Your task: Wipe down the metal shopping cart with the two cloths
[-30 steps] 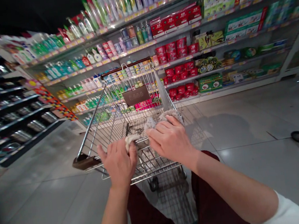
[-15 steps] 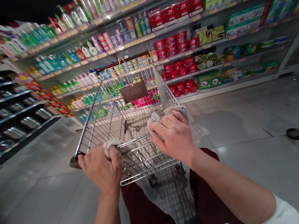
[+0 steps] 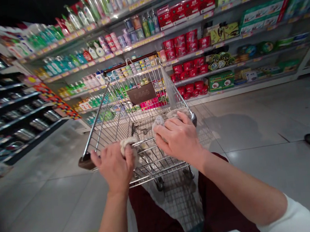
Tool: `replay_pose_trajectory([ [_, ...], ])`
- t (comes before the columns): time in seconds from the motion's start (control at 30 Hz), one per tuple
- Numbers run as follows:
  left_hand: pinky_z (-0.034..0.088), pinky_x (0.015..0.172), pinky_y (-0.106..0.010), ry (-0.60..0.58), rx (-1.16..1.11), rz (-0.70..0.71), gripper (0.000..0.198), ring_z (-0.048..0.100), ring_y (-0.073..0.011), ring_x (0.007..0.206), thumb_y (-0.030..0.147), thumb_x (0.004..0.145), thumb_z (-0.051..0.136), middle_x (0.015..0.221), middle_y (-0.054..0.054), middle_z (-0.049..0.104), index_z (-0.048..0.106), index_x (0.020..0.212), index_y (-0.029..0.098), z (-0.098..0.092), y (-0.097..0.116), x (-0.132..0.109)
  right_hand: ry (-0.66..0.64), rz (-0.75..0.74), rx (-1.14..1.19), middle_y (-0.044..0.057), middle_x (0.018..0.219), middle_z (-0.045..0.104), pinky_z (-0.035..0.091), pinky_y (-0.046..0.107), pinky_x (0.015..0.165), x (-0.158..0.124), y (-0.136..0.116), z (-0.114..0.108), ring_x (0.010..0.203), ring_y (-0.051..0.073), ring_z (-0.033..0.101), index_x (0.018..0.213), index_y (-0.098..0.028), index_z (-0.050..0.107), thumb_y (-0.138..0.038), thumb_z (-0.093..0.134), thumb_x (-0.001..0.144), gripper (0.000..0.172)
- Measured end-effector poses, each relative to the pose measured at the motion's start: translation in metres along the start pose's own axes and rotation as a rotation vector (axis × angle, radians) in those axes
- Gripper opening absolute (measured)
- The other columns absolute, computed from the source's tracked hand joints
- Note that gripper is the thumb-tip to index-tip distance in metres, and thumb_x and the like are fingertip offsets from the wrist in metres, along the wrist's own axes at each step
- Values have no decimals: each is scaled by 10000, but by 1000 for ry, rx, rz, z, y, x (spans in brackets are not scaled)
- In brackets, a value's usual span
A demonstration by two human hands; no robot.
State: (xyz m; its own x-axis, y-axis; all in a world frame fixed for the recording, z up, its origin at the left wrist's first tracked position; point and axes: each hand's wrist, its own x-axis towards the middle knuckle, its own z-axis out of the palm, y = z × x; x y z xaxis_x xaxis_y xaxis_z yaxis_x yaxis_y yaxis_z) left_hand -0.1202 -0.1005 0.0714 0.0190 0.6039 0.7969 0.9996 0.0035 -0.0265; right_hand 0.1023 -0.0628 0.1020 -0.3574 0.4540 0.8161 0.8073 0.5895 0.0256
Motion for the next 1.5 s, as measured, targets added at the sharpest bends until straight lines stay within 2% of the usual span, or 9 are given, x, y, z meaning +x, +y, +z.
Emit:
replay_pose_trajectory([
  [0.1,168,1167,-558,8,27,-28,312,574,-284,1031,431,967,436,1024,-118,701,637,982,192,-4,-29,-7,18,11,6,-3,839,720,289,364,1060,-2,11,-4,881,158,615,966,-250,728,-301,544,935,194],
  [0.2,207,1160,-538,1,-9,-28,315,573,-283,1022,430,959,430,1041,-122,699,633,994,191,-2,-37,-10,61,27,23,-9,828,718,300,369,1049,-5,11,-1,874,158,624,960,-254,727,-303,550,929,186],
  [0.37,241,1143,-525,53,-46,-164,296,565,-284,1019,415,945,434,1014,-117,688,629,976,194,8,-12,-7,47,97,43,-10,802,703,283,387,1047,-4,-5,9,881,167,614,935,-256,720,-299,562,927,164],
  [0.57,253,1145,-500,-26,-121,-61,293,561,-276,1045,391,968,427,973,-114,684,630,965,181,9,33,5,17,67,80,2,808,686,292,392,1018,6,-33,23,883,173,587,950,-248,715,-333,504,960,227],
  [0.67,229,1149,-516,-23,-115,-58,284,571,-275,1043,393,972,435,966,-108,689,630,961,187,10,40,8,14,38,97,8,802,679,309,377,987,9,-39,27,868,169,577,952,-242,722,-333,506,959,234],
  [0.8,167,1158,-565,-20,-65,-58,277,572,-291,1079,416,959,455,949,-101,698,617,885,204,9,18,7,-15,-5,55,3,779,674,320,365,960,11,-29,21,837,161,573,942,-246,725,-325,497,966,243],
  [1.03,208,1144,-555,-18,-27,-107,305,549,-310,1131,422,955,404,1025,-143,689,613,921,202,-2,-36,-2,-56,63,-28,1,821,709,283,390,1060,3,5,-6,893,169,605,942,-255,726,-314,519,961,217],
  [1.2,239,1140,-520,11,-38,-136,340,561,-284,970,426,962,370,999,-139,677,617,969,193,6,-34,-4,-32,61,25,-10,795,697,299,372,1030,1,10,-2,868,161,603,905,-258,721,-311,526,948,206],
  [1.5,252,1128,-479,25,-39,-171,318,547,-276,978,424,951,390,944,-114,656,614,944,197,17,-32,-1,66,33,59,-16,730,673,334,345,929,4,16,13,779,151,583,852,-245,718,-294,538,922,199],
])
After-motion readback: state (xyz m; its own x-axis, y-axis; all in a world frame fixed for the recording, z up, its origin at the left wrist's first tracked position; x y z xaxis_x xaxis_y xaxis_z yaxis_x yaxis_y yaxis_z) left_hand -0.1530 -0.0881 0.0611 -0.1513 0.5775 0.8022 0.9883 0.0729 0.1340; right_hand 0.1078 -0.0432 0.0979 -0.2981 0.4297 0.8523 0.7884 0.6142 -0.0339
